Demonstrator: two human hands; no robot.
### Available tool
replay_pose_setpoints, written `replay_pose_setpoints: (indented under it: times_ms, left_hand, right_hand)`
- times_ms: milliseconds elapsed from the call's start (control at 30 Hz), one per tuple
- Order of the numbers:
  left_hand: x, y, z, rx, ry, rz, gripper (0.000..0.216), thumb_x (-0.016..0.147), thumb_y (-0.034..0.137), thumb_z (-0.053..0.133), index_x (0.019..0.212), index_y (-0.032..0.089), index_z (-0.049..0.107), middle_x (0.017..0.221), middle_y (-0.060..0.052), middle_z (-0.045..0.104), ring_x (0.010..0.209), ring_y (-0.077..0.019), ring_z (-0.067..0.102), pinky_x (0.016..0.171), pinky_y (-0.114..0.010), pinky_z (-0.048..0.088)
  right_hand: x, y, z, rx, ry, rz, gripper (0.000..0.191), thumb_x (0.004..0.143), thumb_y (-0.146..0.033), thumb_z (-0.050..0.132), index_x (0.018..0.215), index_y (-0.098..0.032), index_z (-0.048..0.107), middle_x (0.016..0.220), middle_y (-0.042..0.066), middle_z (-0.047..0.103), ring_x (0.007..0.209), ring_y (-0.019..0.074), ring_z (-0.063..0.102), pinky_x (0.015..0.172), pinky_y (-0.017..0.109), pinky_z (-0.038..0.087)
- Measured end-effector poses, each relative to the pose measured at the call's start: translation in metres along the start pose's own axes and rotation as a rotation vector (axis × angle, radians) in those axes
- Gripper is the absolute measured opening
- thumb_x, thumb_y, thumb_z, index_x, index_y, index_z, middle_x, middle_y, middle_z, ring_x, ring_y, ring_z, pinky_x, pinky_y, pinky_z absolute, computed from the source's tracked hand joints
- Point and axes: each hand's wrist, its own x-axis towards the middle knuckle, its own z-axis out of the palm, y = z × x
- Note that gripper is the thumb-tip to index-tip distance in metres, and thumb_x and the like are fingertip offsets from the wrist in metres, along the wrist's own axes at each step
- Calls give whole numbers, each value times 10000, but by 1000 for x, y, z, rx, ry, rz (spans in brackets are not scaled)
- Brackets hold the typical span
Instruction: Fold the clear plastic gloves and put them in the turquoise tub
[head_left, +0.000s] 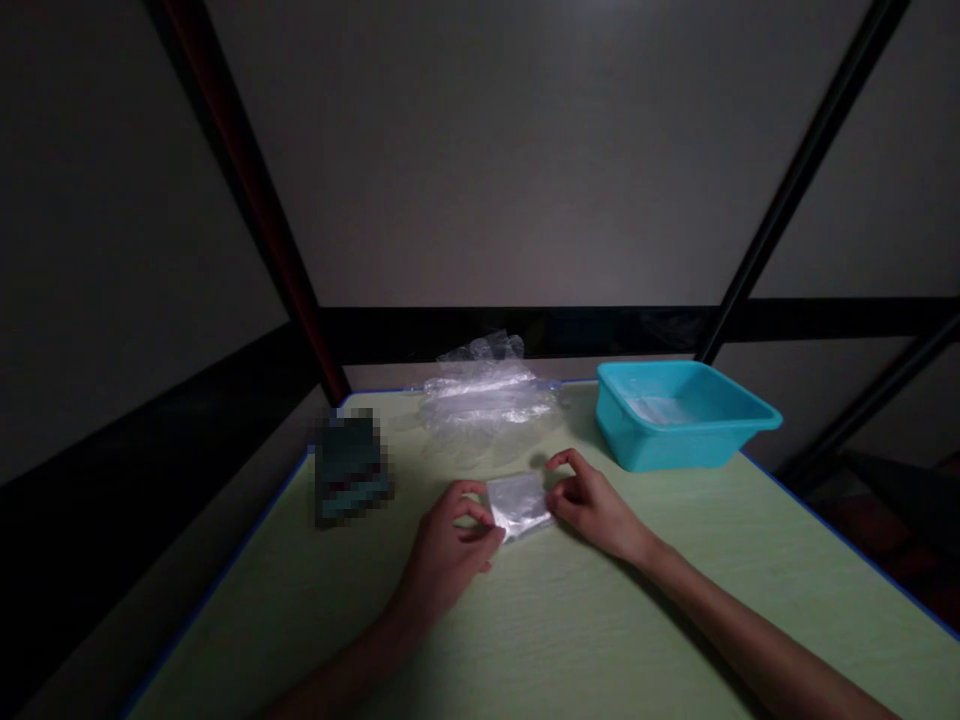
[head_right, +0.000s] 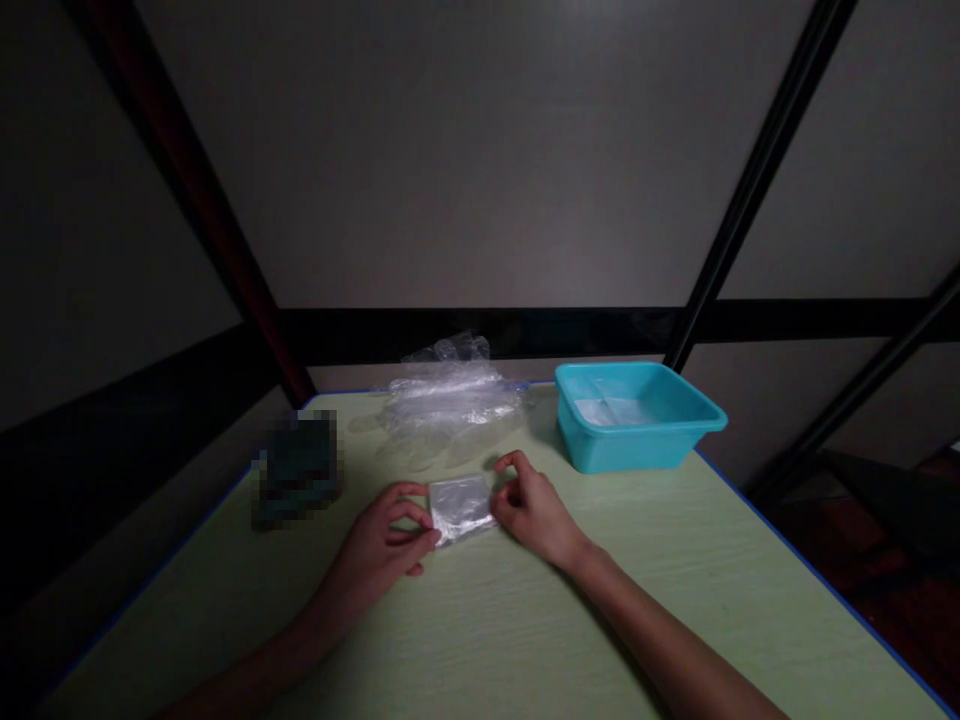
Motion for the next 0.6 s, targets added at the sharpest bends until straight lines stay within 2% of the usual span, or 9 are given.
replay_pose_setpoints:
  times_ms: [133,233,500,600]
  left_hand:
    - [-2,-2,2,-51,10,59,553,557,140,581,1041,198,319,604,107,475,401,-101,546,359,-168,402]
    - [-3,-4,3,-22,3,104,605,578,121,565,1101,201,271,621,108,471,415,-91,556,379,-155,388]
    - [-7,-10,2,83,-38,197,718,614,81,531,1221,242,182,679,94,491,492,-104,611,475,-184,447]
    - [-7,-12,2,107,-39,210,717,626,81,531,1228,244,176,681,90,498,493,-106,613,487,-192,457]
  right_hand:
    - [-1,-1,3,12,7,3,223,722,-181,453,918,-196,345,512,-88,421,427,74,349,401,173,247]
    - [-2,-1,5,7,33,11,213,729,-203,461,909,-200,347,511,-87,431,427,79,373,402,175,259]
    - [-3,-3,7,-198,98,-1,234,720,-189,484,925,-197,372,531,-63,503,456,106,464,436,199,337]
    - [-9,-14,6,-395,181,-113,176,758,-227,471,921,-176,427,656,6,564,586,145,527,534,250,411]
